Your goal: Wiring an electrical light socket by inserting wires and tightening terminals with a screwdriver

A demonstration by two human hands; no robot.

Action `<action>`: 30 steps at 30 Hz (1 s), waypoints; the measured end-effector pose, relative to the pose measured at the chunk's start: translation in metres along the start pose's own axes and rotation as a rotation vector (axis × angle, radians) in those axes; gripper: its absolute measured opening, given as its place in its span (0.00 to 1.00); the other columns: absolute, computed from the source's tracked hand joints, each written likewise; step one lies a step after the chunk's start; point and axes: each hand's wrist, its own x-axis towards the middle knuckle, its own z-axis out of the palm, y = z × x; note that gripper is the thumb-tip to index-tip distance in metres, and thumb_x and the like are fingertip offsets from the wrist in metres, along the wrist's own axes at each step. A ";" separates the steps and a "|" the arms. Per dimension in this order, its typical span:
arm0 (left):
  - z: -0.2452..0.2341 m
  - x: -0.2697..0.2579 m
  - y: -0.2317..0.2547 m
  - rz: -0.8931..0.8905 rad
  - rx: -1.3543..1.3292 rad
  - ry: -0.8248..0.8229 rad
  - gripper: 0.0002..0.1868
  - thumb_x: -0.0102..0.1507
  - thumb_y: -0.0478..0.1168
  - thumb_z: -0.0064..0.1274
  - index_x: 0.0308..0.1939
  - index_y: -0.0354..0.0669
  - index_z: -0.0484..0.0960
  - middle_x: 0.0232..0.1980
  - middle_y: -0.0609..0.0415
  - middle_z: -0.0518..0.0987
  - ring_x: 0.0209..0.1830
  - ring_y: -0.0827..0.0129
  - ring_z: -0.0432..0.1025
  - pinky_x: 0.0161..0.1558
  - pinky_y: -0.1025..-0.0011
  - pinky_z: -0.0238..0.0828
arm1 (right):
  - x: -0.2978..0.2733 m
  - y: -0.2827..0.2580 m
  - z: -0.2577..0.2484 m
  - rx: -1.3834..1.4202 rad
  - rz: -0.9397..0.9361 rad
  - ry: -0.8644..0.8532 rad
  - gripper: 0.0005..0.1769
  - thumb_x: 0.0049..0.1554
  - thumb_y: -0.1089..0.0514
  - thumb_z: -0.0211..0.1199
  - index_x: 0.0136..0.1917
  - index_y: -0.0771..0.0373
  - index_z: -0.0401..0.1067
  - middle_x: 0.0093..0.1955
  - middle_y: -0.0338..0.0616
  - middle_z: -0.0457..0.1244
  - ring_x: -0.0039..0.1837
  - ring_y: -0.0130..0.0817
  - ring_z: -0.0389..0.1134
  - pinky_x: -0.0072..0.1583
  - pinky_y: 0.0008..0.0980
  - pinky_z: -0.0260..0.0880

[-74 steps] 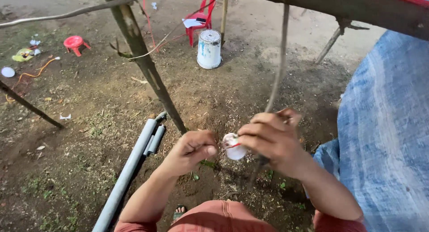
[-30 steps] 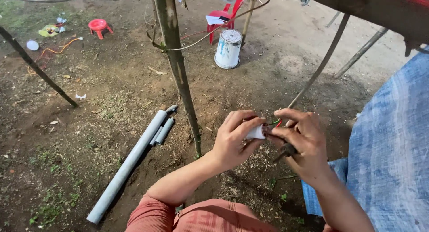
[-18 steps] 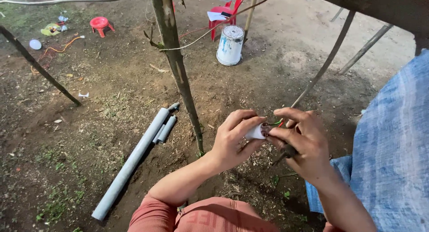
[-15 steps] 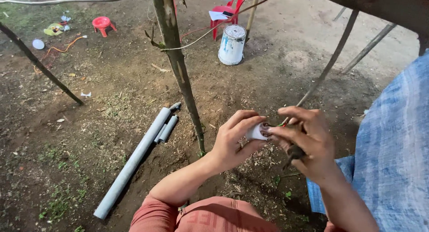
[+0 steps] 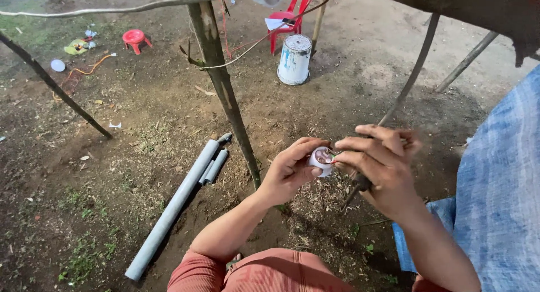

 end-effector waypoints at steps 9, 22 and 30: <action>0.004 0.004 -0.021 0.149 0.018 0.150 0.25 0.63 0.38 0.62 0.61 0.30 0.77 0.56 0.38 0.76 0.57 0.56 0.73 0.59 0.59 0.70 | 0.001 0.006 0.009 -0.069 -0.031 0.179 0.04 0.57 0.53 0.72 0.45 0.51 0.80 0.53 0.31 0.72 0.63 0.39 0.66 0.67 0.42 0.63; 0.007 0.007 -0.017 0.182 0.116 0.187 0.23 0.63 0.40 0.62 0.60 0.32 0.78 0.54 0.39 0.77 0.55 0.52 0.75 0.57 0.57 0.71 | 0.007 0.004 0.007 -0.077 -0.084 0.211 0.03 0.56 0.59 0.72 0.43 0.56 0.79 0.51 0.38 0.72 0.58 0.42 0.69 0.63 0.39 0.69; 0.009 0.005 -0.019 0.188 0.090 0.205 0.23 0.63 0.40 0.63 0.59 0.31 0.79 0.54 0.39 0.78 0.55 0.54 0.75 0.57 0.58 0.71 | 0.008 0.003 0.006 -0.070 -0.083 0.199 0.03 0.55 0.60 0.74 0.43 0.57 0.80 0.49 0.38 0.72 0.56 0.42 0.70 0.62 0.38 0.72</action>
